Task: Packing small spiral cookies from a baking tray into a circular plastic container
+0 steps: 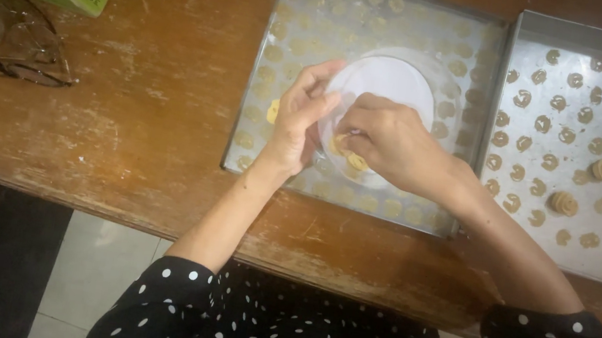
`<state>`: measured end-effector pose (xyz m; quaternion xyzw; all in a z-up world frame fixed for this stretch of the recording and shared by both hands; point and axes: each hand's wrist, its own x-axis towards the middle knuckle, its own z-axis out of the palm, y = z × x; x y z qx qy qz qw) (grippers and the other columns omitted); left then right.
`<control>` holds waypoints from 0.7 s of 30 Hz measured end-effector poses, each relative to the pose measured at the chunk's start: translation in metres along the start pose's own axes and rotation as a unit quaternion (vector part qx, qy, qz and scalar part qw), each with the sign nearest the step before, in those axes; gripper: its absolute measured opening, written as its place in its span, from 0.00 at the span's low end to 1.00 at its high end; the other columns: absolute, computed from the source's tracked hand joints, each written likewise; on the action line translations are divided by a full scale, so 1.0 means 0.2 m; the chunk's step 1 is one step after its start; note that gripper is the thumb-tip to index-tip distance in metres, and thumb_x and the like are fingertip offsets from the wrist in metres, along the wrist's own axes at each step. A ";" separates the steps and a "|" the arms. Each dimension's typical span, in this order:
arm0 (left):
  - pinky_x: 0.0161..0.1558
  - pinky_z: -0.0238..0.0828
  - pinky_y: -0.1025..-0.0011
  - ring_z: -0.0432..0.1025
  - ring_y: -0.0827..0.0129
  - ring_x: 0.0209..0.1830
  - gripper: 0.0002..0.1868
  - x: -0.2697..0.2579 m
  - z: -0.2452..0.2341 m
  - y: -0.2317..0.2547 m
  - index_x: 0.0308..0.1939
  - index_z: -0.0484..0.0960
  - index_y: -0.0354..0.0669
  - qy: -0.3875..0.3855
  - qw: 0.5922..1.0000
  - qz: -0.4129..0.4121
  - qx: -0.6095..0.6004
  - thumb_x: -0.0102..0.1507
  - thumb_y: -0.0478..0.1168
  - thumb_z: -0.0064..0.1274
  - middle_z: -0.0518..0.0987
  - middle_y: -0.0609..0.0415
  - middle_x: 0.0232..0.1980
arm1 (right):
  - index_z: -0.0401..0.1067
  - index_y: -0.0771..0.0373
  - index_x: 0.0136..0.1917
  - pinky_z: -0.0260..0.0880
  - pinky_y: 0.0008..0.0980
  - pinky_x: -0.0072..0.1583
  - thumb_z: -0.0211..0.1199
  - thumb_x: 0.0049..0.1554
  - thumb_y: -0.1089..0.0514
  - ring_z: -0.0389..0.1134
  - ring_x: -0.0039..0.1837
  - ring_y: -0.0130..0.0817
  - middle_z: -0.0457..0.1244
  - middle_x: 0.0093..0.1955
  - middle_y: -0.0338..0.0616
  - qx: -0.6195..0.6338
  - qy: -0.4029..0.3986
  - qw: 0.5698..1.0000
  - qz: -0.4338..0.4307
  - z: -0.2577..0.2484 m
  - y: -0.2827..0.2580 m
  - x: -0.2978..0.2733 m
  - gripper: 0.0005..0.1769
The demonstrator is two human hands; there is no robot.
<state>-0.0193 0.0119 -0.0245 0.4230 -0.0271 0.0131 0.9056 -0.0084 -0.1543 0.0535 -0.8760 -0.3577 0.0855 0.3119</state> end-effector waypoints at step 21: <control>0.64 0.75 0.48 0.69 0.46 0.65 0.35 0.07 -0.17 0.35 0.66 0.69 0.37 0.105 0.987 0.111 -0.041 0.61 0.51 0.59 0.73 0.39 0.66 | 0.73 0.50 0.68 0.69 0.53 0.54 0.56 0.61 0.64 0.68 0.62 0.55 0.64 0.57 0.59 -0.035 -0.035 0.998 -0.038 -0.03 0.23 0.14 0.23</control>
